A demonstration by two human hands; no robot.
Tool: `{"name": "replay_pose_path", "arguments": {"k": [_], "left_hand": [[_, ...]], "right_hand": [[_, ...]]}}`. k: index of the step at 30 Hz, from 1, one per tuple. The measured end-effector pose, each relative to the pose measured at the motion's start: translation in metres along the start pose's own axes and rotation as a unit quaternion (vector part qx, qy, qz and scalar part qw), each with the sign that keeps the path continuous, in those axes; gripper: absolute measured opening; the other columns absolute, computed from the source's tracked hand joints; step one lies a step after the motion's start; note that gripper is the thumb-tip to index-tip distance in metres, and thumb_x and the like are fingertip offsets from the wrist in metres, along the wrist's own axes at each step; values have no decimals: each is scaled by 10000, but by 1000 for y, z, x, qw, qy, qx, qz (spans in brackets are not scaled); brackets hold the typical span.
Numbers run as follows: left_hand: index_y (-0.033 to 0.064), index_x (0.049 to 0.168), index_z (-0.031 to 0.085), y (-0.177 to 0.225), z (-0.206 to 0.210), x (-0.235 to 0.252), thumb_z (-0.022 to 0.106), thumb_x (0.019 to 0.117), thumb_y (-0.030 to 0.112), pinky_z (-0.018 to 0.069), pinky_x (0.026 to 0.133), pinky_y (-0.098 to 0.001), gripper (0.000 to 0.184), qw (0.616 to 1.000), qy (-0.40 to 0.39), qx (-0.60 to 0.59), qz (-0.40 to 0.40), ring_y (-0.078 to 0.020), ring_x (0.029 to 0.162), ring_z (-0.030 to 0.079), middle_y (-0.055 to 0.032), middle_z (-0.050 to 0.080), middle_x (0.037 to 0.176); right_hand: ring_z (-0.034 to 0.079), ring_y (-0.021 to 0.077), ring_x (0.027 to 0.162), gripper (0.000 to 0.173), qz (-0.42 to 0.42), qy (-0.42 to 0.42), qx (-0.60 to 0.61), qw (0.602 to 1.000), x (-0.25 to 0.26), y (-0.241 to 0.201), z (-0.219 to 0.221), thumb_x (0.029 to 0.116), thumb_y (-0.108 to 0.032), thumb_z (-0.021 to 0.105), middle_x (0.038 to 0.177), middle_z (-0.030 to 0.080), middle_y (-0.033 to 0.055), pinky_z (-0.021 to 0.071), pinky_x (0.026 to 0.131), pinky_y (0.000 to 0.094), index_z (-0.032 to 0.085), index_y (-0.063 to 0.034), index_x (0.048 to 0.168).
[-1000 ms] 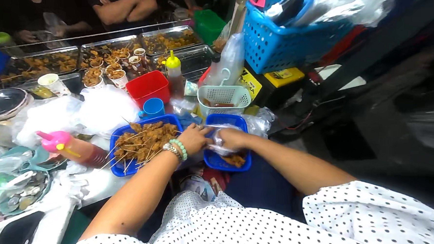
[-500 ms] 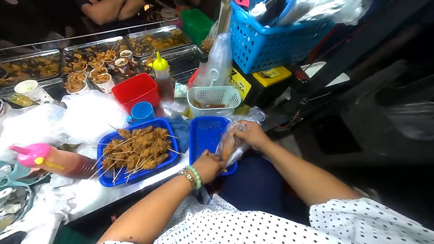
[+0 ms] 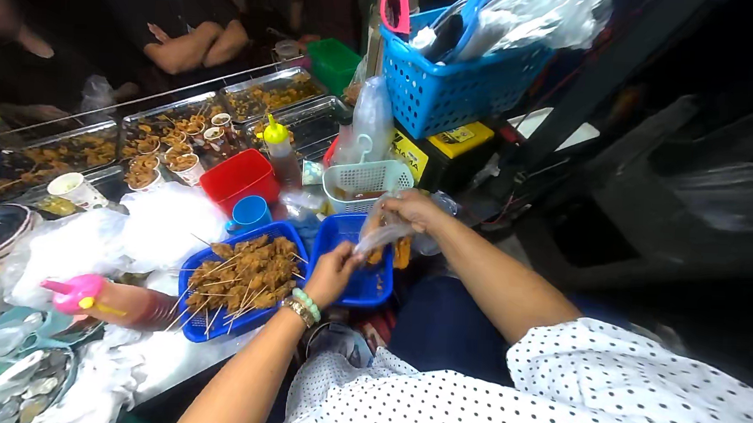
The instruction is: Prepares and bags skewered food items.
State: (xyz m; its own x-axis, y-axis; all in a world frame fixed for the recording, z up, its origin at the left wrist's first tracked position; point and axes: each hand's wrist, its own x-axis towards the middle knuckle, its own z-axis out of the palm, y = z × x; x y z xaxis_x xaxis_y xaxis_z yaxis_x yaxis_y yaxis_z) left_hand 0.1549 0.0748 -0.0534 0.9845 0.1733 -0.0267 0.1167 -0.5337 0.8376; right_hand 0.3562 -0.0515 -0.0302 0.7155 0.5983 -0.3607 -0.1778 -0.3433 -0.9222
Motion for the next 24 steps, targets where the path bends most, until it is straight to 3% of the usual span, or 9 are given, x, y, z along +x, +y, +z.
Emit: {"name": "replay_pose_path", "arguments": {"k": [3,5,8,10,12,18,22,24], "left_hand": [[-71,1200,627,-13,27,-8,499,1073,178,524,960,-383,307,1000,-4,17,16,-225,1016,682,-201,695,1082],[-78,1207,622,-16,41,-12,493,1074,162,530,948,-376,303,1000,21,-14,14,-217,1001,684,-200,696,1071],[-86,1173,610,-7,42,-15,465,1071,115,545,872,-313,269,991,90,-93,18,-133,900,667,-131,684,971],[-86,1135,601,3,31,-12,443,1071,107,555,786,-282,257,981,144,-124,33,-86,793,642,-72,654,870],[-64,1122,610,10,17,-11,455,1078,129,548,739,-259,252,972,186,-139,33,-62,757,621,-49,637,863],[32,1033,633,21,4,-16,507,1063,118,454,567,-184,155,950,237,-204,3,0,589,507,54,575,741],[54,1070,656,46,-26,-1,530,1073,188,423,525,-221,184,968,206,-123,-69,-42,536,465,19,540,697],[58,1115,638,55,-40,10,513,1086,223,414,517,-243,209,966,192,-127,-119,-73,528,447,-16,531,716]], "right_hand": [[602,176,721,217,17,-17,-58,998,7,6,-5,967,-120,692,874,640,128,539,704,371,643,48,1094],[605,172,708,242,30,-18,-63,997,13,13,-8,947,-128,714,866,643,126,540,690,364,642,43,1103],[590,125,673,194,63,-13,-20,998,12,10,-6,971,-129,685,820,622,75,526,656,303,638,21,1085],[572,85,586,107,85,-14,47,995,5,11,1,1002,-116,632,719,597,24,512,580,242,620,-10,1005],[600,84,581,154,115,-33,118,986,2,20,12,1047,-151,566,694,615,18,529,573,239,617,-24,977],[686,173,818,250,189,-119,215,951,-9,61,46,1080,-214,487,949,687,102,588,732,344,596,-18,1192],[697,220,876,314,220,-120,291,923,-18,65,42,1104,-272,406,1008,681,135,599,764,386,564,-36,1238],[659,267,1043,420,245,-78,285,923,-27,62,36,1105,-334,408,1263,601,177,568,861,399,469,-57,1415]]}}
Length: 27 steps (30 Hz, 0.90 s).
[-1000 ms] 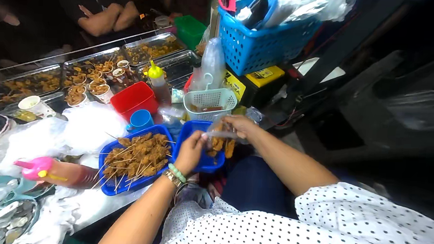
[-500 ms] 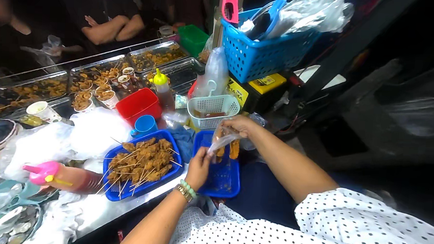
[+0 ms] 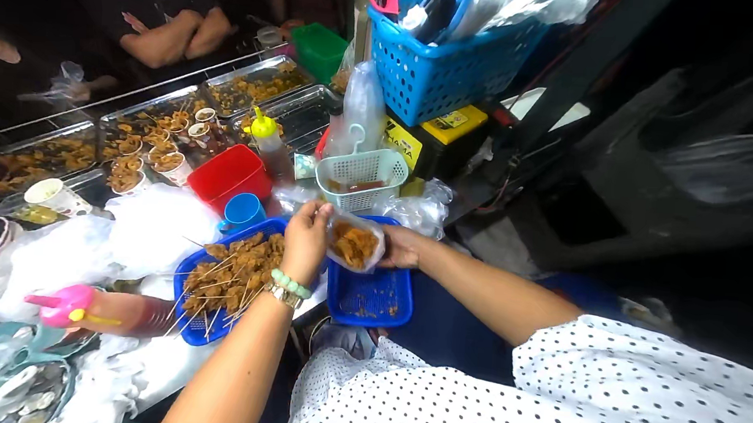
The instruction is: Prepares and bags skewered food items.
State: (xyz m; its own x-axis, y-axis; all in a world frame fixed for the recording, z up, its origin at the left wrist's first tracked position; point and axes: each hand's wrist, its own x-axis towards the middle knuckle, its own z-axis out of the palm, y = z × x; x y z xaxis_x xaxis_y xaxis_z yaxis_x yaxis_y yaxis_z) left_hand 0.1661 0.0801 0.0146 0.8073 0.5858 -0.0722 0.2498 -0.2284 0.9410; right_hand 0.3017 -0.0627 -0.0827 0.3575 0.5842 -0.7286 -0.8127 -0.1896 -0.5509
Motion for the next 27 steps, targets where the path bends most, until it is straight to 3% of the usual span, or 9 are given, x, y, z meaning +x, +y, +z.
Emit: {"name": "replay_pose_path", "arguments": {"k": [2,5,9,12,15,19,22,25,27], "left_hand": [[66,1107,610,10,-4,10,494,1094,244,420,463,-223,213,999,-13,-26,-43,-72,467,430,-9,470,651],[82,1098,582,25,-2,17,482,1098,255,404,429,-212,200,992,-35,-93,-75,-71,438,410,4,437,624],[61,1109,561,53,12,18,473,1100,238,436,422,-213,198,984,-50,-157,-75,-79,443,462,-23,509,658],[53,1058,545,76,6,15,458,1102,216,412,409,-193,190,976,-29,-206,-57,-70,433,446,-25,503,647],[41,1040,534,85,-19,19,448,1104,190,471,427,-199,184,963,42,-264,-29,-76,429,491,-18,505,610],[19,1027,516,86,-17,-12,425,1100,123,519,501,-226,156,964,-17,-264,16,-80,485,530,0,510,624],[17,1001,645,73,-20,-51,600,996,81,573,663,-223,78,943,-142,-158,257,-23,706,647,48,670,824],[-9,1475,467,25,-54,-42,792,842,497,418,1142,-378,874,895,-178,-23,408,-175,1382,478,-120,503,1512],[-78,1432,496,7,-56,-64,886,717,432,420,1132,-320,961,899,-236,23,368,-126,1337,515,-152,567,1429]], "right_hand": [[627,294,1152,495,-33,14,-53,998,-18,1,-2,1117,-337,383,1460,466,200,568,899,401,343,-65,1529],[633,280,1136,418,-188,61,-250,948,-48,0,3,1109,-241,439,1390,540,225,551,912,413,459,8,1444],[650,142,1073,328,-579,0,-378,723,-64,2,9,981,-191,578,1190,682,147,535,938,309,664,38,1200],[664,250,1050,504,-591,-39,-507,627,-72,-3,12,963,-379,665,1087,736,137,440,1030,518,639,33,1253],[699,296,795,417,-664,15,-585,466,-75,-23,5,932,-389,699,844,720,131,484,881,578,706,11,1046],[718,343,804,557,-616,30,-565,548,-106,-53,28,851,-271,802,921,739,213,584,780,531,655,36,1292],[721,233,730,191,-723,-31,-507,469,-107,-40,46,871,-175,681,775,718,129,595,681,408,717,-7,956],[716,90,832,177,-776,-80,-451,434,-130,-27,53,938,-187,625,830,743,67,583,796,227,724,-47,893],[714,76,852,218,-751,-189,-436,459,-139,-4,69,985,-240,641,859,747,52,594,804,240,729,-48,930]]}}
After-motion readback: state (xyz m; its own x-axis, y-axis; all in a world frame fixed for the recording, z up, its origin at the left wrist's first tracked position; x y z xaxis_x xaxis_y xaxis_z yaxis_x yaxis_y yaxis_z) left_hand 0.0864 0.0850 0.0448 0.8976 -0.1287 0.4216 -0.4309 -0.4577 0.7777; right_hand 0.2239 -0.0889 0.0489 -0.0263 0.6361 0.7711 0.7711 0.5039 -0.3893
